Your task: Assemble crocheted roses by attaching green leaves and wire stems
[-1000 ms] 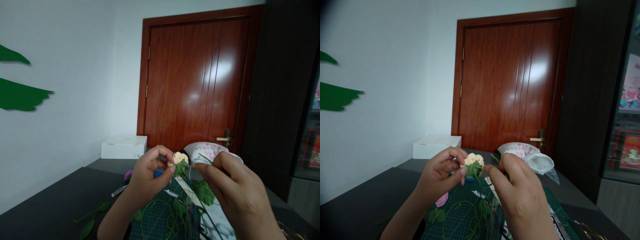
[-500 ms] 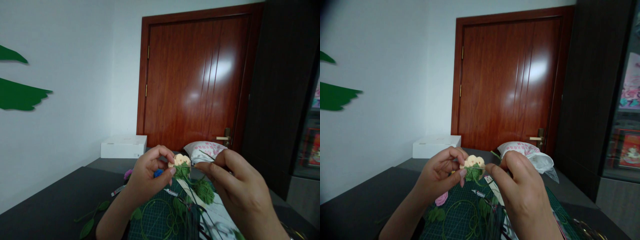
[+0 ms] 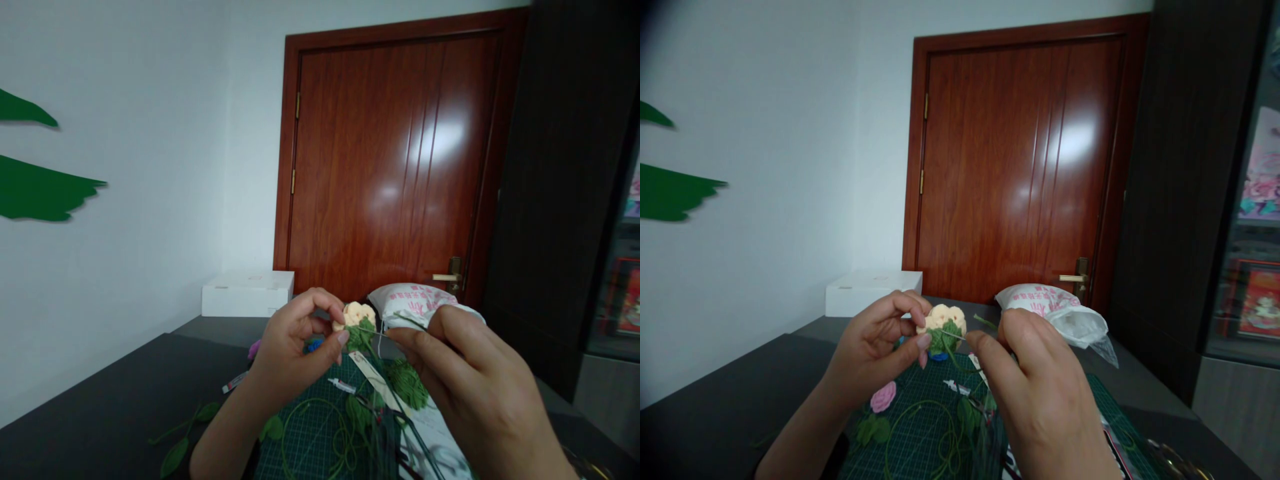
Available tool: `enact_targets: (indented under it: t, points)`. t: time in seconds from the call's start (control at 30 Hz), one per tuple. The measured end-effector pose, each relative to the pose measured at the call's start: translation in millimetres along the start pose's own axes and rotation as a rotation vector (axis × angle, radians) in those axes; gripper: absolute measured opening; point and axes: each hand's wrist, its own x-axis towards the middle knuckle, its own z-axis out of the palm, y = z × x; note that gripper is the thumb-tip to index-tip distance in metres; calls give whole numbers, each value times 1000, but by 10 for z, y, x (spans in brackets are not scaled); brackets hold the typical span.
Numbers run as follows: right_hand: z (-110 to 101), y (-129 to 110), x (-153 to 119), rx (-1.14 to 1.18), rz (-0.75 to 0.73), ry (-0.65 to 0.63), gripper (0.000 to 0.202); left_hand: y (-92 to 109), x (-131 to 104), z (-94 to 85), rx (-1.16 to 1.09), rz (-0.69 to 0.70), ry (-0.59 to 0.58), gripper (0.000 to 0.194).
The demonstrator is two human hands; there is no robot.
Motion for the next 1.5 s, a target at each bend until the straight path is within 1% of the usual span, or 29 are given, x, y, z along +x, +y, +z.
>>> enact_targets:
  t: [0.07, 0.2, 0.27, 0.4, 0.5, 0.6, 0.67, 0.77, 0.83, 0.93, 1.0, 1.13, 1.2, 1.27, 1.4, 1.5]
  points:
    - [25, 22, 8, 35, -17, 12, 16, -7, -5, -5, -17, -6, -13, 14]
    - [56, 51, 23, 132, 80, 26, 16, -26, -17, -21, -99, -34, -60, 14]
    - [39, 40, 23, 145, 98, 19, 17, -33, -19, -24, -107, -41, -69, 14]
    - [-24, -26, 7, 53, 74, -16, 17, -25, -12, -17, -20, -24, -36, 12]
    - [-30, -54, 12, -9, 22, -8, 17, 3, -5, -20, 63, 10, -26, 13]
    - [6, -32, 44, 71, 7, 3, 16, 35, -4, -31, 38, 22, -62, 13]
    - [29, -11, 72, 173, 58, 14, 16, 48, -7, -34, 2, 14, -84, 13]
    - [36, -5, 101, 293, 130, 31, 15, 45, -16, -25, -12, 18, -76, 14]
    - [30, -16, 105, 318, 138, 33, 14, 34, -22, -17, -17, 24, -64, 13]
    - [28, -32, 94, 298, 131, 39, 13, 28, -27, -12, -10, 17, -65, 13]
    - [40, -40, 84, 273, 116, 44, 13, 44, -23, -8, 51, 37, -35, 17]
    - [73, -53, 72, 231, 83, 52, 12, 116, -16, 28, 271, 164, 99, 17]
    - [83, -59, 68, 232, 77, 65, 13, 149, -25, 56, 367, 201, 166, 16]
    - [88, -63, 64, 248, 76, 76, 12, 166, -40, 79, 413, 225, 216, 17]
    - [105, -71, 69, 321, 104, 57, 13, 171, -66, 102, 483, 260, 265, 23]
    - [134, -77, 88, 404, 134, 43, 14, 188, -74, 121, 562, 305, 303, 21]
